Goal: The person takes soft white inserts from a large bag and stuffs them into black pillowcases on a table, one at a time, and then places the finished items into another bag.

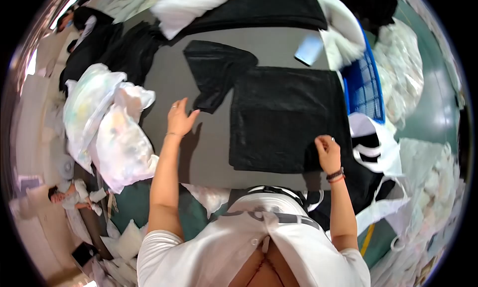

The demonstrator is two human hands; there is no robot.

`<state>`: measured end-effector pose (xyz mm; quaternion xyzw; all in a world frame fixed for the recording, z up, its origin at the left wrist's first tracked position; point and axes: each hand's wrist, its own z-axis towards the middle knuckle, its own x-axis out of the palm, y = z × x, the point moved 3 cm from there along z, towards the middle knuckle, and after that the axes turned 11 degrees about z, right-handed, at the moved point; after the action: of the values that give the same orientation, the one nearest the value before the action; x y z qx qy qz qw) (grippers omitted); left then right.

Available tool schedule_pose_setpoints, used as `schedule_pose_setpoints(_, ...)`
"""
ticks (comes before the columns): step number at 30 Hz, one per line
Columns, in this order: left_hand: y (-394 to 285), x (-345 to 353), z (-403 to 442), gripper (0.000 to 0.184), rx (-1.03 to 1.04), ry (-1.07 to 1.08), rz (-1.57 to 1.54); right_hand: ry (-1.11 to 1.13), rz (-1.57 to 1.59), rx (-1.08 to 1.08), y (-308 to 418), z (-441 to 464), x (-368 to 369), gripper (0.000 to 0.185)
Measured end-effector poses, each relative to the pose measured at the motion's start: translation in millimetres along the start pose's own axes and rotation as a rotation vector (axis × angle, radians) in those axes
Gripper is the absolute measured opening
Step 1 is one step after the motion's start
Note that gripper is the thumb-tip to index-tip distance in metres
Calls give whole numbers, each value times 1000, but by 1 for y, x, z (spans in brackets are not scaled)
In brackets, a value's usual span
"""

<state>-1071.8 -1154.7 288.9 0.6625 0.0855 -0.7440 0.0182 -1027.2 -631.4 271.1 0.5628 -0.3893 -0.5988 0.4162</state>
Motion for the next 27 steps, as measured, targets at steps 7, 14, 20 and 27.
schedule_pose_setpoints(7,124,-70,-54,90,-371,-479,343,207,-440,-106,-30,-33,4,43)
schedule_pose_setpoints(14,253,-206,-68,98,-763,-977,154,114,-574,-128,-20,-33,27,45)
schedule_pose_setpoints(20,414,-206,-10,51,-1009,-768,-1288,77,-587,-166,-30,-19,19,37)
schedule_pose_setpoints(27,86,-226,32,30,-195,-470,-1776,-35,-106,86,-18,7,-6,37)
